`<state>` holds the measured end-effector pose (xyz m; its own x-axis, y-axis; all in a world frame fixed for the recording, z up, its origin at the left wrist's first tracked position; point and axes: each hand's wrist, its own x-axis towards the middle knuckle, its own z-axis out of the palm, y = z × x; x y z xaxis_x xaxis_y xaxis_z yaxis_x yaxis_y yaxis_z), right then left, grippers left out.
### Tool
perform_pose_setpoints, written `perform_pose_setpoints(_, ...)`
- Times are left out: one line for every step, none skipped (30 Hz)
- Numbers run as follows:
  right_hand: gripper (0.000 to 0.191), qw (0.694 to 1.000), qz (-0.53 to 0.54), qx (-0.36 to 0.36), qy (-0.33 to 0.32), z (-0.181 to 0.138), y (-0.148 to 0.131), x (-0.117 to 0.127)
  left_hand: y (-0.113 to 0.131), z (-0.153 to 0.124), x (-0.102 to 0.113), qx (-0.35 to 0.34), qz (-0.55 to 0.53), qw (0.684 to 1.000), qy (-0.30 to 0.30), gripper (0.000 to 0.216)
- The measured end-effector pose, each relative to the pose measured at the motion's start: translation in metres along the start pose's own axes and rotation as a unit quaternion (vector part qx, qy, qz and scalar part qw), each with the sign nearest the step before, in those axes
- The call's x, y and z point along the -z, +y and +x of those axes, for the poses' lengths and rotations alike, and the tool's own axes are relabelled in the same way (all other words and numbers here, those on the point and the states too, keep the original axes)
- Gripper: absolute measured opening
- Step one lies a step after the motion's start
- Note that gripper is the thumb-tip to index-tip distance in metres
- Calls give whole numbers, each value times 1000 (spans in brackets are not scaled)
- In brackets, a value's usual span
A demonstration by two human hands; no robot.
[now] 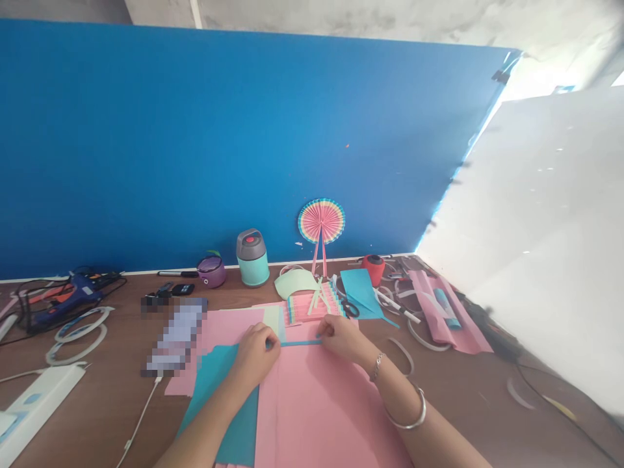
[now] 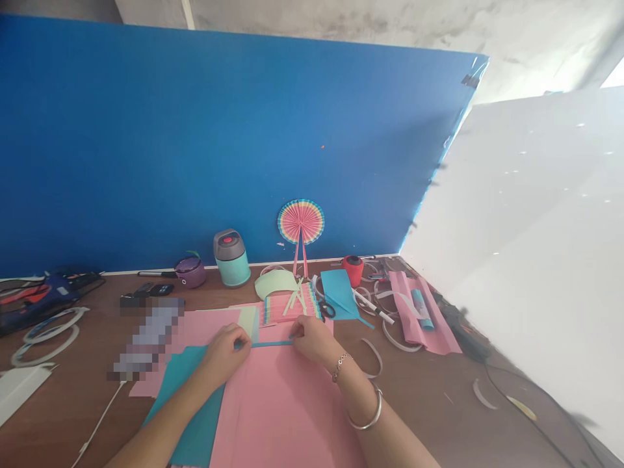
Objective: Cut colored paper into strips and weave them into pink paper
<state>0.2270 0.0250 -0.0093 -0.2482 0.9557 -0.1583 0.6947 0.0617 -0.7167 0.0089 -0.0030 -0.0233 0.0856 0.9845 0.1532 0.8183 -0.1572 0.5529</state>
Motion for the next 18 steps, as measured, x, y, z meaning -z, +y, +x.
perform_pose_setpoints(26, 1000, -3, -1, 1, 0, 0, 0, 0, 0, 0, -1, 1, 1000, 0, 17)
perform_pose_setpoints(26, 1000, -5, -1, 1, 0, 0, 0, 1, -1, 1, -1, 3, 1000, 0, 17)
perform_pose_setpoints(26, 1000, -5, -1, 1, 0, 0, 0, 1, -1, 1, -1, 4, 1000, 1, 17)
perform_pose_setpoints(26, 1000, -5, 1, 0, 1, 1, 0, 2, -1, 1, 0, 6, 1000, 1, 17)
perform_pose_setpoints(25, 1000, -5, 3, 0, 1, 1, 0, 2, -2, 2, 0, 7, 1000, 0, 17)
perform_pose_setpoints(25, 1000, -5, 5, 1, 1, 1, -1, 2, -1, 2, 0, 8, 1000, 0, 18)
perform_pose_setpoints(25, 1000, -5, 6, 1, 1, 1, -1, 2, -1, 2, -1, 9, 1000, 0, 17)
perform_pose_setpoints(25, 1000, -4, 5, 0, 1, 2, -1, 2, -1, 2, -2, 10, 1000, -1, 17)
perform_pose_setpoints(25, 1000, -3, 3, -1, 1, 2, 0, 2, 0, 2, -3, 10, 1000, -1, 17)
perform_pose_setpoints(25, 1000, -2, 0, -3, 1, 2, 0, 2, 0, 1, -4, 11, 1000, 0, 17)
perform_pose_setpoints(26, 1000, -2, -1, -4, 1, 2, 0, 2, 1, 1, -4, 11, 1000, 0, 17)
perform_pose_setpoints(26, 1000, -1, -2, -5, 1, 2, 0, 1, 1, 1, -4, 12, 1000, 0, 17)
perform_pose_setpoints(26, 1000, 0, -3, -6, 1, 2, 1, 1, 1, 1, -5, 13, 1000, 0, 17)
perform_pose_setpoints(26, 1000, 0, -3, -6, 1, 2, 1, 1, 1, 1, -5, 13, 1000, 1, 18)
perform_pose_setpoints(26, 1000, 1, -2, -6, 1, 2, 1, 1, 1, 1, -6, 14, 1000, 1, 18)
perform_pose_setpoints(26, 1000, 2, -1, -6, 1, 2, 1, 1, 0, 1, -7, 14, 1000, 0, 18)
perform_pose_setpoints(26, 1000, 2, 0, -5, 1, 2, 1, 1, 0, 1, -9, 15, 1000, 0, 18)
perform_pose_setpoints(25, 1000, 2, 1, -5, 1, 2, 1, 2, 0, 1, -10, 15, 1000, 0, 18)
